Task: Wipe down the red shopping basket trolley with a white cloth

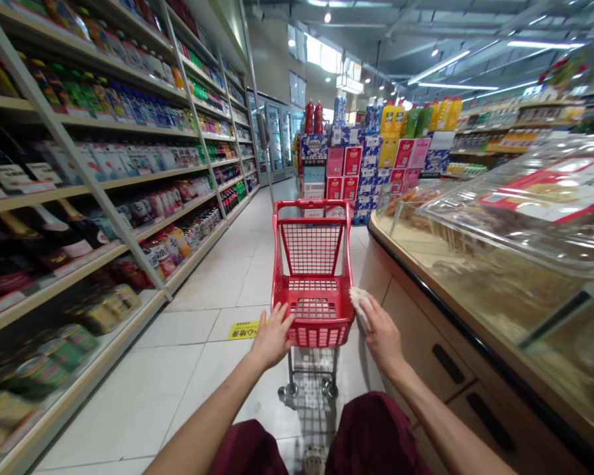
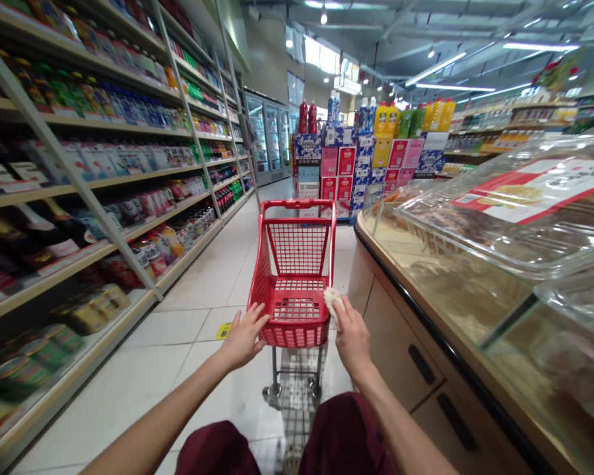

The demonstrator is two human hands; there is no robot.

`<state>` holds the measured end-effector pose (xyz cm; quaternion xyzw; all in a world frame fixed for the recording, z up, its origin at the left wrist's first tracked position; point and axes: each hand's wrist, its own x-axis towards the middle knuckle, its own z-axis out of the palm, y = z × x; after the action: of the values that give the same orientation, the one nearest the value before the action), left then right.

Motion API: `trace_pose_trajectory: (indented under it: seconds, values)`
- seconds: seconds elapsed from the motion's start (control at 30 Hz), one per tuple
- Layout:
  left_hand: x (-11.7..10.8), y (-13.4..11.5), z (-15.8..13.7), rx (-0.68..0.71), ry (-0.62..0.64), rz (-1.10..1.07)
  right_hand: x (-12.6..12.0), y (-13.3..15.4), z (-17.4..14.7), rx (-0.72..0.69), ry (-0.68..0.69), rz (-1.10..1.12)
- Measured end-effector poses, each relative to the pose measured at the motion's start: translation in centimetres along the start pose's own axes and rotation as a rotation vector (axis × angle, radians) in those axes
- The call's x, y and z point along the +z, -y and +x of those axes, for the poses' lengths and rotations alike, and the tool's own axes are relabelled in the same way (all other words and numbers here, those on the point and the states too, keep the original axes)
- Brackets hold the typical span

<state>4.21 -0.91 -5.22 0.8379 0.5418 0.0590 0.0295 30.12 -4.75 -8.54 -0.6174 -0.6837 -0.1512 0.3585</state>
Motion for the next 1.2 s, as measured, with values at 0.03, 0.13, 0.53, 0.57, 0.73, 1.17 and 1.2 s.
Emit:
trace_pose_trajectory:
  seconds: [0.03, 0.13, 0.53, 0.57, 0.73, 1.17, 1.2]
  values:
    - [0.0, 0.1, 0.1, -0.016, -0.015, -0.011, 0.1, 0.0, 0.3, -0.002, 0.006, 0.007]
    - [0.0, 0.4, 0.2, -0.051, -0.026, -0.071, 1.6, 2.5, 0.5, -0.083, 0.061, 0.021]
    - [0.3, 0.5, 0.6, 0.038, -0.011, -0.194, 3.2, 1.8, 0.9, -0.173, 0.101, -0.054]
    - [0.2, 0.4, 0.6, 0.030, -0.005, -0.188, 3.0, 1.1, 1.0, -0.112, 0.082, -0.065]
    - [-0.3, -0.1, 0.7, 0.036, 0.015, -0.170, 4.4, 5.6, -0.2, -0.276, 0.040, 0.120]
    - [-0.3, 1.1, 0.3, 0.026, -0.022, -0.119, 5.0, 3.5, -3.8, -0.309, 0.074, 0.156]
    - [-0.4, 1.0, 0.2, 0.028, -0.026, -0.117, 4.5, 3.2, -3.3, -0.272, 0.020, 0.165]
